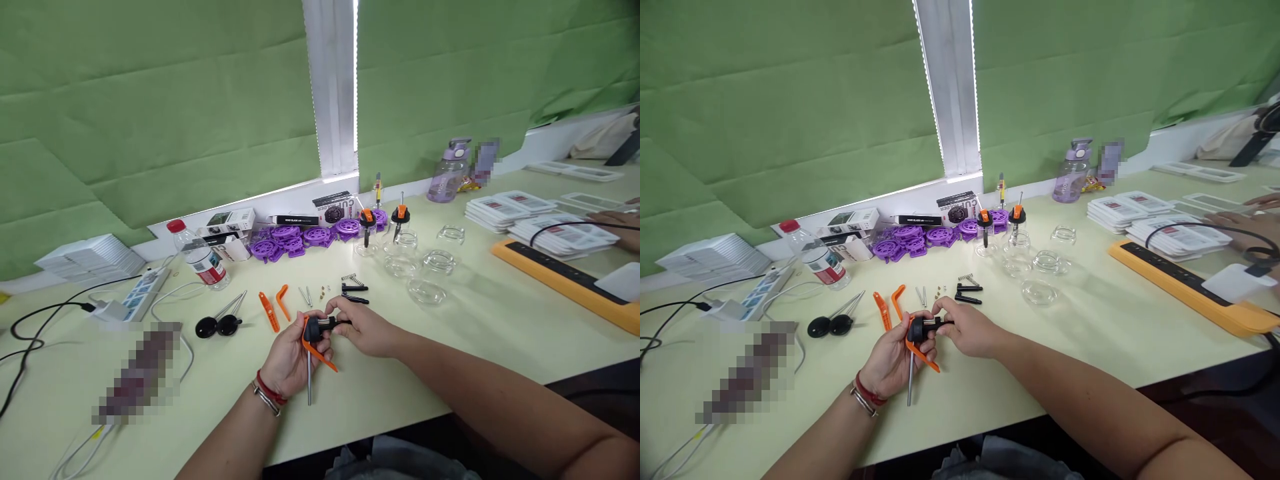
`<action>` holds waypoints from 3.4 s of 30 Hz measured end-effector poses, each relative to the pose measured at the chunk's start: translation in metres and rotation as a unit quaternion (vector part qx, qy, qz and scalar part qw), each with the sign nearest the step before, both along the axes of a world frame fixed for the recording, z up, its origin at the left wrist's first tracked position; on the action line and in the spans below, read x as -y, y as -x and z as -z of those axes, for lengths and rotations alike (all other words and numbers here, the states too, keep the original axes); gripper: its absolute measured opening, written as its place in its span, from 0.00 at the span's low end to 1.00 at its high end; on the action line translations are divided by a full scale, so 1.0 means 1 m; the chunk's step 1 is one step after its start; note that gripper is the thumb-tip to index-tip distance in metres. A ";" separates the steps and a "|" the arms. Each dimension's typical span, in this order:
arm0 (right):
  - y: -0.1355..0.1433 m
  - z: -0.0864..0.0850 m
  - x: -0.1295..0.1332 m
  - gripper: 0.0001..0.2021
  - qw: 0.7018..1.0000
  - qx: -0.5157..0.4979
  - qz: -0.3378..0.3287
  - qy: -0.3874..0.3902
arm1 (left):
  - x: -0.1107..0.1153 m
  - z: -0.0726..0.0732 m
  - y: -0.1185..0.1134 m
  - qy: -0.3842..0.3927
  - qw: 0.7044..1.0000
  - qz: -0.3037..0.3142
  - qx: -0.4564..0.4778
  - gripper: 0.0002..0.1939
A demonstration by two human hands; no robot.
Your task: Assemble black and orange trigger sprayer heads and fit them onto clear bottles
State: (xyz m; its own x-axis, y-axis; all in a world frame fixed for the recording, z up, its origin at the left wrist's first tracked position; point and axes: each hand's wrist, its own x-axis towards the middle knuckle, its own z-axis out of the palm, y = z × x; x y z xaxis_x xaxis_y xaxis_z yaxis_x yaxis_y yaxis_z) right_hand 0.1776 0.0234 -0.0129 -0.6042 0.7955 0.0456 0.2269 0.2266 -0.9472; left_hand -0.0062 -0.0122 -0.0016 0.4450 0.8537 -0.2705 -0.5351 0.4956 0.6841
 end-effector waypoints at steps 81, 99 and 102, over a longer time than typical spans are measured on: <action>0.024 0.027 -0.005 0.07 0.981 -0.084 0.174 0.033 | -0.005 0.011 -0.018 0.095 0.985 -0.139 0.017 0.16; 0.025 0.028 -0.007 0.09 0.979 -0.080 0.179 0.048 | -0.006 0.014 -0.018 0.092 0.985 -0.144 0.026 0.14; 0.024 0.028 -0.007 0.08 0.980 -0.072 0.181 0.038 | -0.005 0.013 -0.019 0.095 0.984 -0.145 0.026 0.15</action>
